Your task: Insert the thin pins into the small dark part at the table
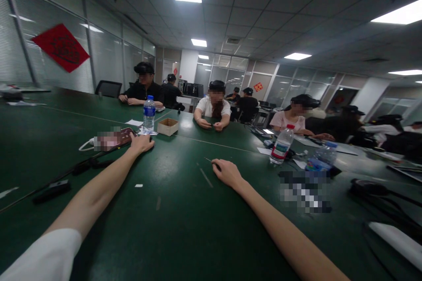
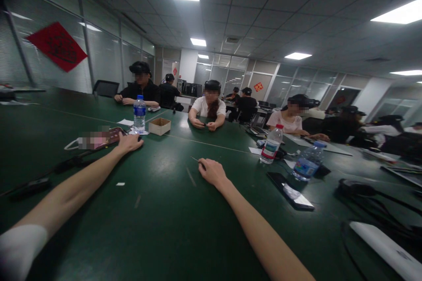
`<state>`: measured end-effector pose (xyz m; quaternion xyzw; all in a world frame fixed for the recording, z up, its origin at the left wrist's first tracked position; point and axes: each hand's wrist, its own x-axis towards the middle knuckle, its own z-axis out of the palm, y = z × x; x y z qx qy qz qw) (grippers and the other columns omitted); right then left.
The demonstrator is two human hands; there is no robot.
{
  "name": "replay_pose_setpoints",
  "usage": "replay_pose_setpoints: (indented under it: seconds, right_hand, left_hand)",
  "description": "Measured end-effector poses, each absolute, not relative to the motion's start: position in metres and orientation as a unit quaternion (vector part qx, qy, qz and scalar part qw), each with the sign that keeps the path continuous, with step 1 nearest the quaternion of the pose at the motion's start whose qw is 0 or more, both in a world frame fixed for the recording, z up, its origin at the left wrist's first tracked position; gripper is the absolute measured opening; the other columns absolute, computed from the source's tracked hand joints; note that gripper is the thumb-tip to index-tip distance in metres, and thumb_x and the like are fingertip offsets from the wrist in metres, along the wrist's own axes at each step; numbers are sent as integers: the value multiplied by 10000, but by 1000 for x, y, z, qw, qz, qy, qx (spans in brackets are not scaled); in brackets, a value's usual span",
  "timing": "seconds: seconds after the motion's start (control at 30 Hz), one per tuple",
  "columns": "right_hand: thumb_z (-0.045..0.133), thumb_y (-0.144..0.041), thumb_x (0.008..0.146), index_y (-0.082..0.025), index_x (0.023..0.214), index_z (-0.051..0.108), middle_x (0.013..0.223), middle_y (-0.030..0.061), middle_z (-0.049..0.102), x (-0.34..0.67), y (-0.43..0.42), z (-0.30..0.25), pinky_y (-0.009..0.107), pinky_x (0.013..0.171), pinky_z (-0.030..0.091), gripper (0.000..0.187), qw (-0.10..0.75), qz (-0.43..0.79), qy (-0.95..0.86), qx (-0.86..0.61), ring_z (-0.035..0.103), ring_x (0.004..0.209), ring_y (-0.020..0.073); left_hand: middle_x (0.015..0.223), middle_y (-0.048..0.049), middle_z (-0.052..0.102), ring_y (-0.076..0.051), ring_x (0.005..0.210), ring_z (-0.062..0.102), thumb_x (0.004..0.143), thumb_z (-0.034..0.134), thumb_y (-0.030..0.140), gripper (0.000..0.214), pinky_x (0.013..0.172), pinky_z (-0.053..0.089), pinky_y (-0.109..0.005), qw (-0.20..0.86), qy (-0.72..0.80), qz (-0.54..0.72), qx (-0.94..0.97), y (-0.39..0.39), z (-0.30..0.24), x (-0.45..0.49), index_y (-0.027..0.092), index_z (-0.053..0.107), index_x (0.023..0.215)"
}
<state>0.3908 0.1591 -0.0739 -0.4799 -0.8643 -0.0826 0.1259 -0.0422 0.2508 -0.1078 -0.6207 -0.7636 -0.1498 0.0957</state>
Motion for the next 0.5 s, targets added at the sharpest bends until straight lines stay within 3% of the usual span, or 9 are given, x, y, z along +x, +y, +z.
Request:
replay_pose_setpoints:
  seconds: [0.5]
  right_hand:
    - [313, -398, 924, -249, 1142, 569, 1020, 48, 638, 391, 158, -73, 236, 723, 404, 368, 134, -70, -865, -478, 586, 859, 156]
  left_hand:
    - [1020, -181, 637, -358, 979, 566, 772, 358, 509, 497, 987, 30, -662, 93, -765, -150, -619, 249, -106, -41, 149, 604, 1011]
